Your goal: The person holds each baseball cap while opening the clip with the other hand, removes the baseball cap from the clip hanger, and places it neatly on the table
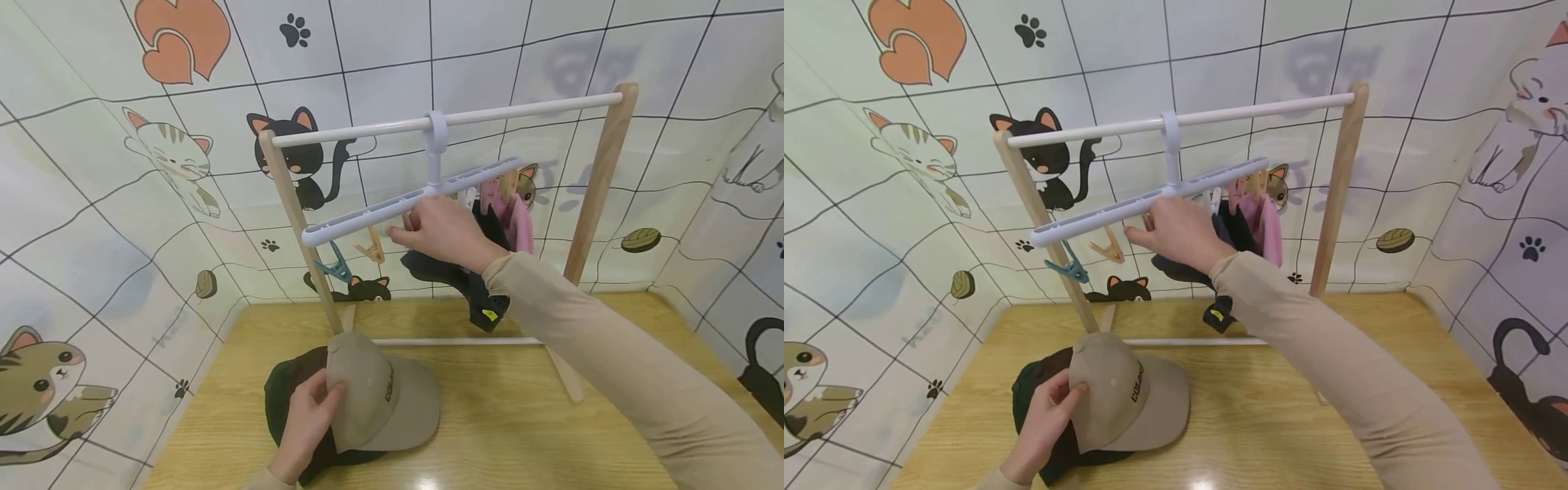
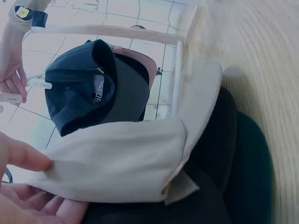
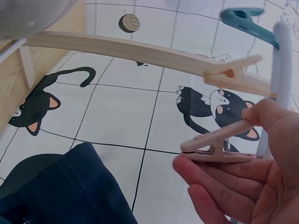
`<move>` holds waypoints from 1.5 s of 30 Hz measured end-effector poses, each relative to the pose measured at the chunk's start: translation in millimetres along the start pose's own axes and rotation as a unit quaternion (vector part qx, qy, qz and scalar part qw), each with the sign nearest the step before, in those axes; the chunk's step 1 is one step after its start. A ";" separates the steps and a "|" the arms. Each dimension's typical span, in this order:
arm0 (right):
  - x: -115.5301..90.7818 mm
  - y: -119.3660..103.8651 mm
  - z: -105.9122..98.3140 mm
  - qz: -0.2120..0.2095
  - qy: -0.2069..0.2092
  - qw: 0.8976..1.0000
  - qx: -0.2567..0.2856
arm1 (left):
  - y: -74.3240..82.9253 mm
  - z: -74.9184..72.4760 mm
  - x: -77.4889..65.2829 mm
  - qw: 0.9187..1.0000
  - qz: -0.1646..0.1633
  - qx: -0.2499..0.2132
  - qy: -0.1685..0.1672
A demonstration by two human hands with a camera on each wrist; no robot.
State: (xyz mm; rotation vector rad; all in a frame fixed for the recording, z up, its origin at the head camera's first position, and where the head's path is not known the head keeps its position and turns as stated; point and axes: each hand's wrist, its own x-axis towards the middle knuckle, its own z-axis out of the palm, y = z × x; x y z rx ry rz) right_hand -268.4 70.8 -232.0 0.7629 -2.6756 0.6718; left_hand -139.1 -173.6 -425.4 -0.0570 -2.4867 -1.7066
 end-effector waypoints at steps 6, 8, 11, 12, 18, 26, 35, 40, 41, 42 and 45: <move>-2.0 0.0 6.7 -0.031 0.044 0.998 -0.022 | -2.2 -5.7 -5.5 0.995 0.009 0.100 0.005; -2.4 -0.2 8.7 -0.037 0.051 0.998 -0.026 | -3.4 -8.6 -7.0 0.993 -0.005 0.115 -0.011; -3.2 0.1 11.1 -0.038 0.060 0.997 -0.030 | -5.4 -11.8 -9.8 0.991 -0.020 0.128 -0.042; -3.4 0.2 11.7 -0.037 0.066 0.997 -0.032 | -5.8 -12.5 -10.8 0.990 -0.019 0.132 -0.051; -2.9 0.9 13.3 -0.052 0.106 0.993 -0.016 | -7.8 -13.4 -14.6 0.985 -0.010 0.156 -0.079; -9.1 11.9 11.1 -0.051 0.117 0.991 0.028 | -8.6 -12.7 -15.0 0.982 -0.007 0.171 -0.075; -11.9 57.9 -9.6 -0.014 0.202 0.979 -0.005 | -7.6 -15.2 -14.0 0.984 0.007 0.163 -0.076; -13.0 91.2 -7.7 -0.010 0.124 0.992 -0.033 | -6.1 -15.8 -14.3 0.983 0.014 0.170 -0.075; -13.7 97.3 -6.5 -0.006 0.109 0.993 -0.041 | -6.0 -15.8 -14.6 0.983 0.013 0.169 -0.076; -14.7 103.4 -5.2 -0.003 0.095 0.994 -0.045 | -6.1 -15.8 -14.8 0.983 0.011 0.169 -0.076; -16.8 119.9 -1.7 0.002 0.070 0.997 -0.041 | -6.7 -15.7 -15.4 0.983 0.008 0.167 -0.079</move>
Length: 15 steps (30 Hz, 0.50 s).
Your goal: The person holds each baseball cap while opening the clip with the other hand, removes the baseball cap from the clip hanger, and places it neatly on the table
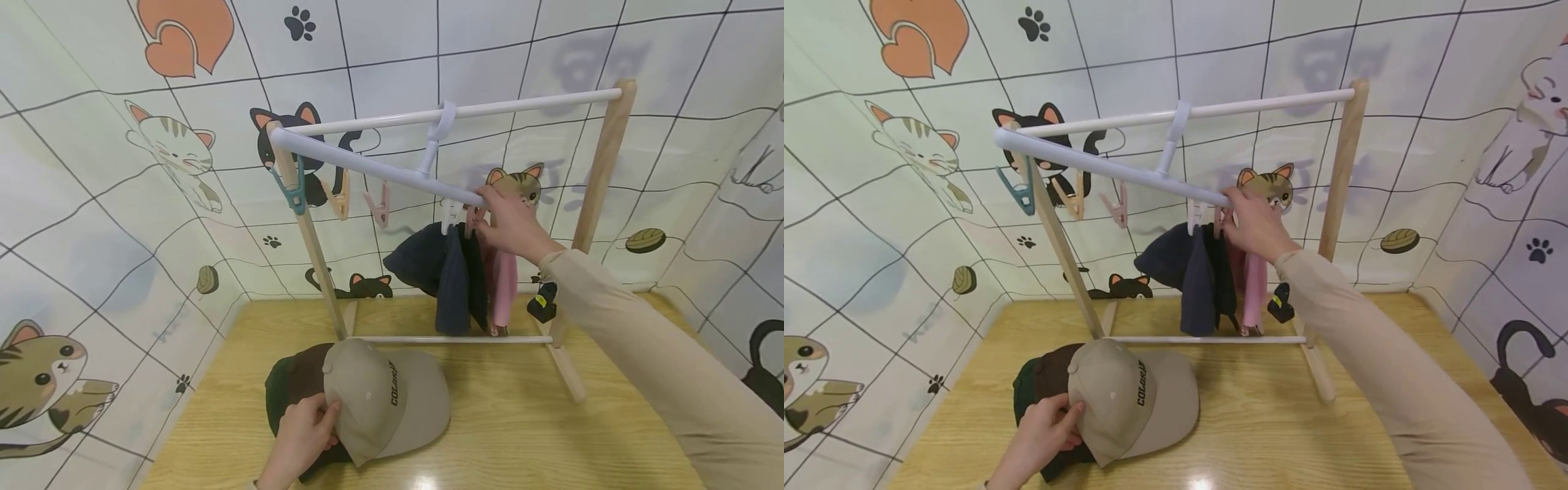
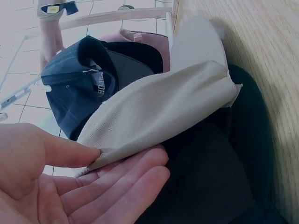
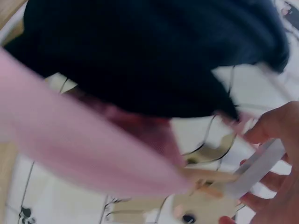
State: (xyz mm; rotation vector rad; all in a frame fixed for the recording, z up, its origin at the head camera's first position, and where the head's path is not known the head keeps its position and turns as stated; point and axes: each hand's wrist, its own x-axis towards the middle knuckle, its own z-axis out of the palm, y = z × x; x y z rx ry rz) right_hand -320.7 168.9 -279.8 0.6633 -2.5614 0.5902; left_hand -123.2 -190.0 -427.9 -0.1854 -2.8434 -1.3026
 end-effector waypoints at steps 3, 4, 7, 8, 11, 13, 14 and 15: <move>-0.3 13.2 -0.1 -0.005 -0.011 0.999 0.031 | 0.7 0.2 0.4 1.000 0.000 -0.002 0.001; -0.4 16.5 -1.1 -0.005 -0.011 0.999 0.042 | 1.0 0.2 0.5 1.000 0.001 -0.002 0.002; -1.3 23.2 -5.4 -0.002 -0.010 0.998 0.064 | 1.9 0.0 0.9 1.000 0.003 0.003 0.004; -2.0 24.2 -7.3 -0.004 -0.006 0.998 0.062 | 2.2 -0.2 0.9 1.000 0.004 0.006 0.005; -6.0 24.5 -14.3 -0.007 0.002 0.998 0.057 | 3.1 -1.2 1.0 1.000 0.011 0.022 0.005; -9.3 23.9 -20.4 -0.009 0.001 0.999 0.051 | 3.2 -2.0 1.1 0.999 0.021 0.038 0.006; -10.8 23.5 -23.7 -0.009 -0.001 0.999 0.045 | 3.4 -2.7 1.2 0.999 0.027 0.047 0.007; -12.4 23.0 -27.4 -0.007 -0.003 0.999 0.041 | 4.0 -3.7 1.7 0.998 0.032 0.061 0.008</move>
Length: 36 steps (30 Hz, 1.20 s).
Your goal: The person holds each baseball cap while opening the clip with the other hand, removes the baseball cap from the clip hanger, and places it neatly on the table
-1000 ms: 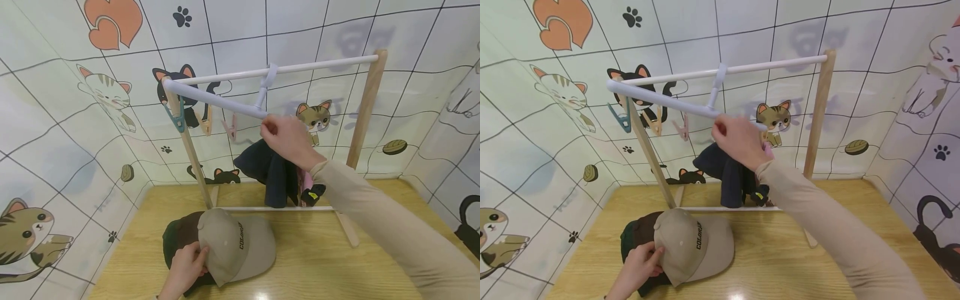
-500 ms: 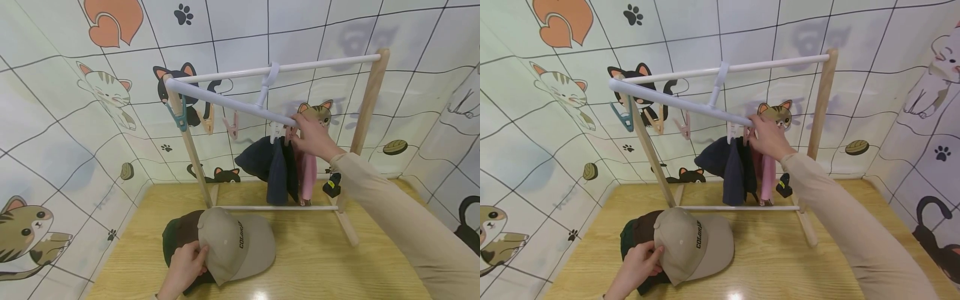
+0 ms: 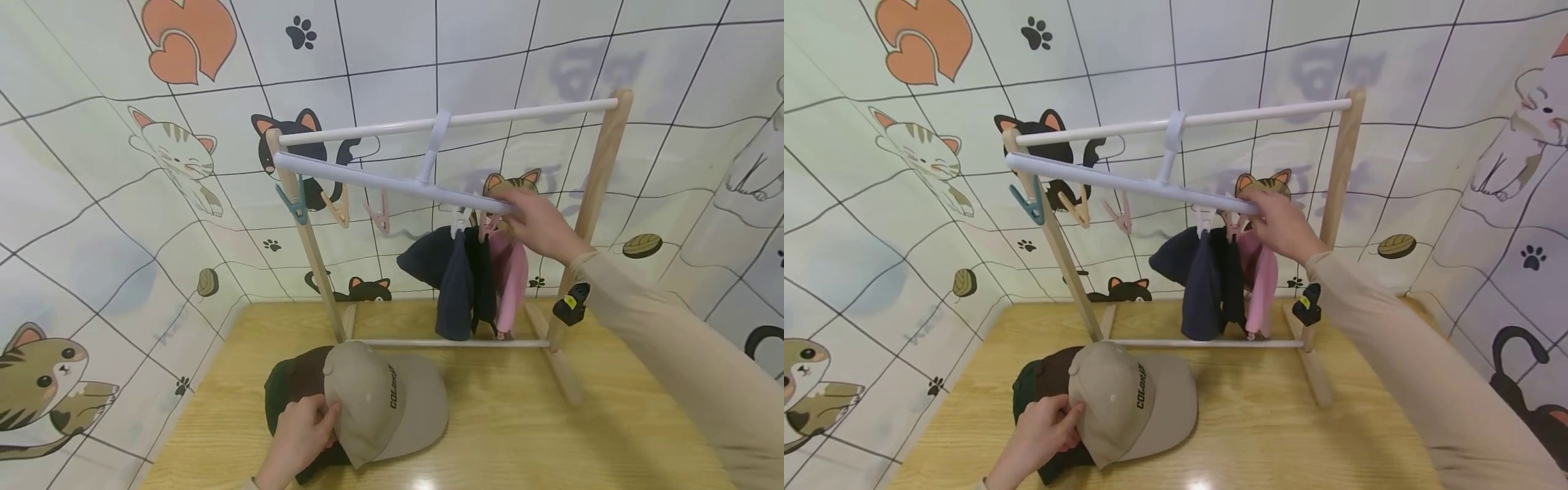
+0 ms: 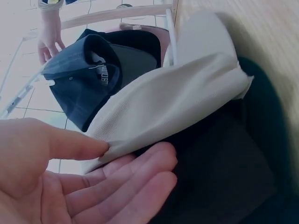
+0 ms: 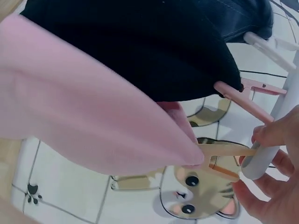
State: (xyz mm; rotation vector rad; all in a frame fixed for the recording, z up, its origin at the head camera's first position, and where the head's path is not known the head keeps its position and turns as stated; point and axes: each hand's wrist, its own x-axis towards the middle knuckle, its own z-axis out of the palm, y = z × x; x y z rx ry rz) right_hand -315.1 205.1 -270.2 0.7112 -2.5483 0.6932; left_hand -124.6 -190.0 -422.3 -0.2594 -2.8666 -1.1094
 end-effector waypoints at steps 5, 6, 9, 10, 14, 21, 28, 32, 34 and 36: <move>-4.4 -4.9 -19.8 -0.005 -0.002 0.999 -0.046 | 8.5 -5.7 3.8 0.994 -0.001 0.104 0.023; -4.8 -6.1 -23.7 -0.009 0.000 0.999 -0.054 | 11.7 -7.2 5.2 0.992 -0.005 0.125 0.030; -7.4 -8.9 -34.3 -0.030 0.010 0.996 -0.079 | 23.5 -10.4 9.6 0.985 -0.001 0.165 0.052; -8.0 -9.8 -37.8 -0.037 0.014 0.996 -0.086 | 28.1 -10.5 11.1 0.983 0.008 0.172 0.058; -10.1 -13.2 -49.9 -0.052 0.018 0.994 -0.097 | 47.8 -6.5 20.0 0.981 0.061 0.170 0.065; -18.1 -19.3 -64.1 -0.052 0.004 0.993 -0.108 | 79.6 5.7 46.7 0.971 0.178 0.140 0.080; -23.0 -23.4 -68.8 -0.039 -0.016 0.991 -0.130 | 105.9 22.2 71.5 0.984 0.158 0.082 0.010; -24.8 -26.9 -73.6 -0.037 -0.018 0.988 -0.150 | 127.7 23.9 91.2 0.988 0.146 0.055 -0.001; -24.5 -29.7 -76.3 -0.036 -0.013 0.987 -0.156 | 138.5 24.0 103.9 0.986 0.157 0.051 0.004; -23.6 -33.0 -77.9 -0.035 -0.008 0.986 -0.161 | 148.3 24.6 116.0 0.986 0.160 0.049 0.006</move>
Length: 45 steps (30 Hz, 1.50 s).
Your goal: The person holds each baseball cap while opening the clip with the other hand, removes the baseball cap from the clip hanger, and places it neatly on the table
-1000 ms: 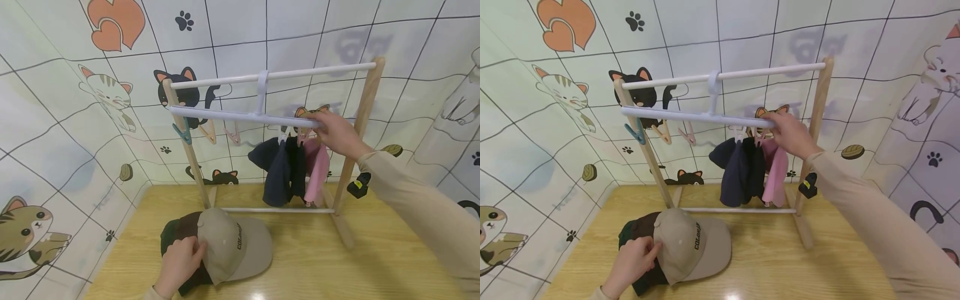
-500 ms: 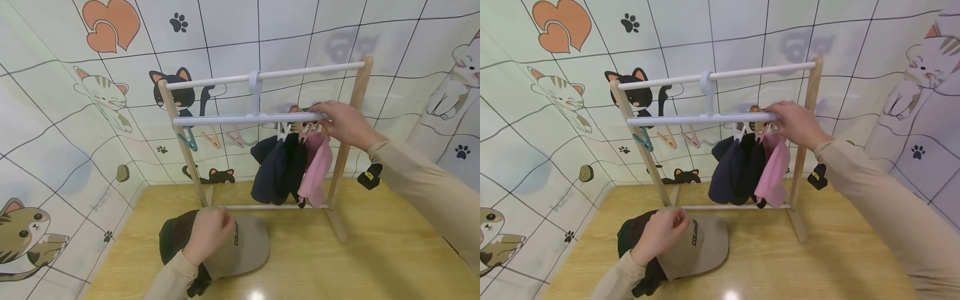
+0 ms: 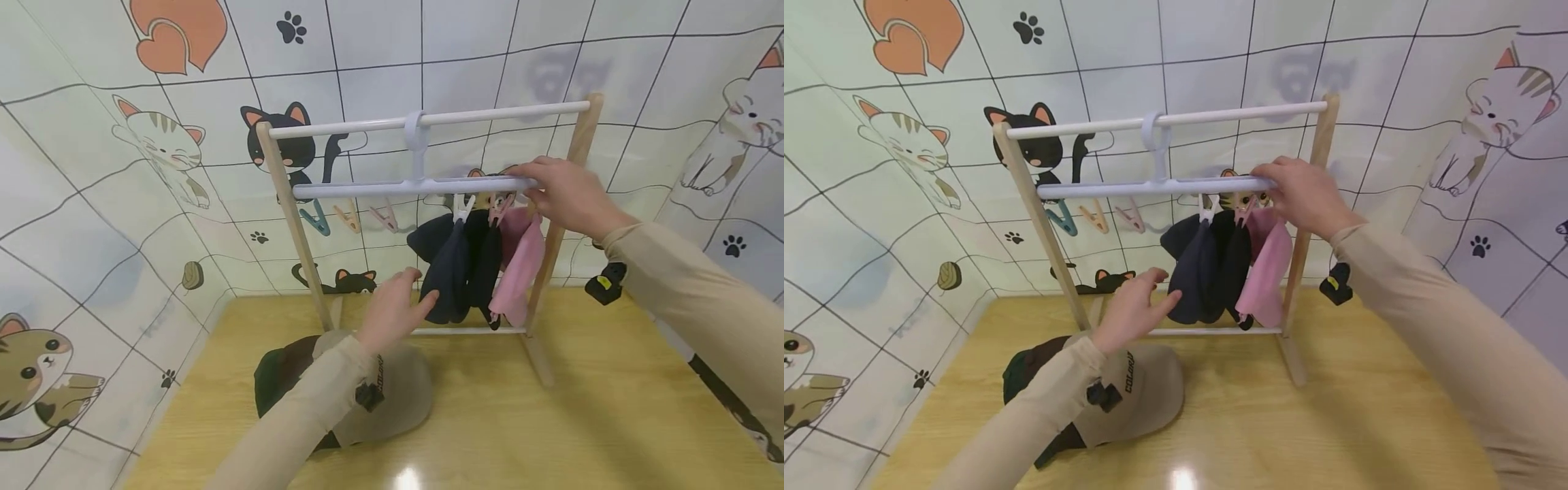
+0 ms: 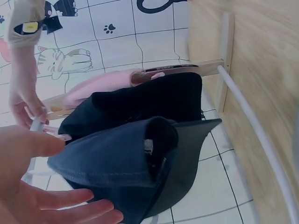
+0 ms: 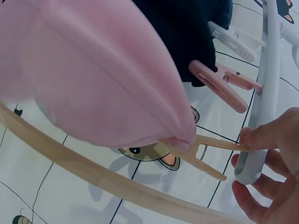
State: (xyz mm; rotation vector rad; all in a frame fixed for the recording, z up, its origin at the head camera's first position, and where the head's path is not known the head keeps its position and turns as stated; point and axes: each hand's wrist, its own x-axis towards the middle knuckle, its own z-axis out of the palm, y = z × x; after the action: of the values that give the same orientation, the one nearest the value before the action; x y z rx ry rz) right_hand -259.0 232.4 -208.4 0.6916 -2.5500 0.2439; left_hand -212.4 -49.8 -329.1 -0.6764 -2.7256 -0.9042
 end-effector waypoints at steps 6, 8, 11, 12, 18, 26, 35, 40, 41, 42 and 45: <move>5.1 -1.7 1.2 -0.001 0.010 1.000 0.004 | 11.7 3.8 38.7 1.000 -0.017 0.002 0.004; 4.1 0.1 1.2 0.001 0.016 1.000 0.008 | 15.3 5.9 50.1 1.000 -0.015 0.000 0.011; 2.5 2.9 0.1 0.000 0.025 1.000 0.013 | 20.0 9.0 65.7 0.999 -0.003 -0.022 0.026; 2.1 3.6 -0.3 0.000 0.027 1.000 0.013 | 20.9 10.1 69.6 0.999 0.005 -0.034 0.029; -2.3 5.5 0.3 0.003 0.021 1.000 0.006 | 21.4 15.9 78.6 0.991 0.055 -0.117 0.019; -8.1 10.5 9.1 0.014 0.010 0.999 0.032 | 23.8 9.5 73.3 0.977 0.005 -0.206 -0.052; -18.7 15.0 26.8 0.030 0.009 0.999 0.039 | 28.0 9.6 71.9 0.965 -0.018 -0.245 -0.091; -24.0 9.8 38.6 -0.007 0.063 0.998 -0.013 | 28.2 12.8 72.2 0.963 -0.020 -0.251 -0.098; -24.4 7.0 40.6 -0.018 0.080 0.996 -0.024 | 28.2 13.3 72.4 0.963 -0.020 -0.249 -0.098; -24.2 3.4 42.2 -0.031 0.098 0.994 -0.032 | 28.2 13.7 72.6 0.963 -0.021 -0.251 -0.099; -23.0 -13.0 44.4 -0.050 0.135 0.989 -0.036 | 28.1 13.8 72.6 0.962 -0.022 -0.254 -0.101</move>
State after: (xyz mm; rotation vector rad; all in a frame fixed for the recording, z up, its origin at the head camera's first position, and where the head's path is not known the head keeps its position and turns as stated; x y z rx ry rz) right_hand -253.0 218.3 -257.7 0.7044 -2.2494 0.1967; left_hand -263.1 4.7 -302.7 -0.8341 -2.6946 -1.6605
